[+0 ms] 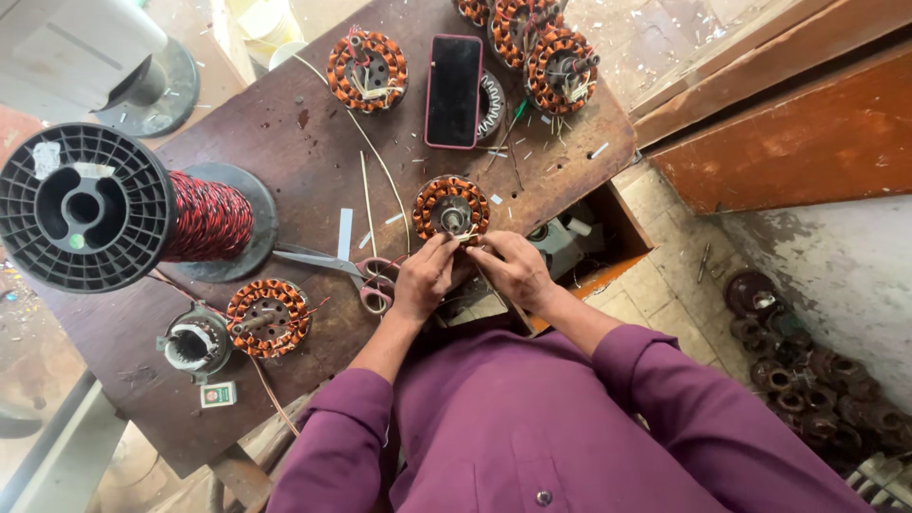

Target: The person works at a wooden bench on electric motor stators, inserting thin wooden wedge strips into the slots of a wound copper stator and pressing them in by hand. They then hold the stator in one hand and use a green-handled screwdriver to tuck and seat the windings and wedges around the slots, turning the stator as they work.

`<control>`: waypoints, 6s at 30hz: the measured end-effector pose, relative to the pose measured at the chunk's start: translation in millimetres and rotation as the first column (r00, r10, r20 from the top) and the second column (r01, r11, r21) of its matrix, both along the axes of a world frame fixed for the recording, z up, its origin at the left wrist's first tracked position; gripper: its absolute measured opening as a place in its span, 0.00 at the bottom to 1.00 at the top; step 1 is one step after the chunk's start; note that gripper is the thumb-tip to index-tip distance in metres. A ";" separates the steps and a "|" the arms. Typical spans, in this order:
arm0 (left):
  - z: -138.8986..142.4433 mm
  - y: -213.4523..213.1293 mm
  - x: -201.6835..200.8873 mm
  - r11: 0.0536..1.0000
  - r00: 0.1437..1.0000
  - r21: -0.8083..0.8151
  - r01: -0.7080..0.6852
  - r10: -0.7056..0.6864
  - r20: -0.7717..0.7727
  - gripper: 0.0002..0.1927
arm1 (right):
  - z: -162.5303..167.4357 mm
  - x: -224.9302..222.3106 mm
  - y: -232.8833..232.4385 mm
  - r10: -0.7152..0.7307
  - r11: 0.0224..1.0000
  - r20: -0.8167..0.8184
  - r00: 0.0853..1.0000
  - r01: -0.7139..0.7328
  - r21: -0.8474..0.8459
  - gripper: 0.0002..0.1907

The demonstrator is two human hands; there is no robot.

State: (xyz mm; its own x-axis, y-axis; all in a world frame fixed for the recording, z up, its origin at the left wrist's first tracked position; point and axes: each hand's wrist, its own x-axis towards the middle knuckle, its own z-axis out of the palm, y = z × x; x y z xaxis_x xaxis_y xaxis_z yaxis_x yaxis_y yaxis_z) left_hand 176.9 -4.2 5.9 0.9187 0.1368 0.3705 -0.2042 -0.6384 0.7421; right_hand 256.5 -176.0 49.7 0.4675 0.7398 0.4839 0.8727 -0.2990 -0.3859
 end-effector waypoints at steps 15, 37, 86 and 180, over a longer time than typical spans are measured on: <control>6.2 -4.4 -1.7 0.999 1.000 0.038 -0.010 0.009 0.016 0.14 | 11.8 -14.7 23.6 -0.278 0.958 -0.116 0.954 0.284 0.043 0.19; 41.1 1.7 -16.9 0.980 0.999 0.197 0.042 -0.046 0.015 0.11 | 5.1 -9.9 14.0 -0.313 0.937 -0.339 0.887 0.346 0.039 0.11; 11.9 -1.7 15.0 0.967 0.993 0.232 0.108 -0.114 0.016 0.11 | 64.8 68.1 -88.8 0.009 0.939 -0.995 0.102 0.342 0.043 0.12; -49.8 -23.5 67.3 0.973 1.000 0.230 -0.014 0.007 0.031 0.13 | 130.4 160.0 -130.8 0.557 0.757 -0.803 0.213 0.267 0.596 0.31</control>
State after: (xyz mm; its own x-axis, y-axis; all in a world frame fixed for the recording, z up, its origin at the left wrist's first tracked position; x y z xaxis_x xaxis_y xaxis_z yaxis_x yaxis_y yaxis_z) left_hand 244.2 -27.7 -44.0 0.9059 0.0541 0.4200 -0.2162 -0.7937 0.5686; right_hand 416.4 -306.7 180.1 0.7515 0.6558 0.0720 -0.2570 0.3916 -0.8835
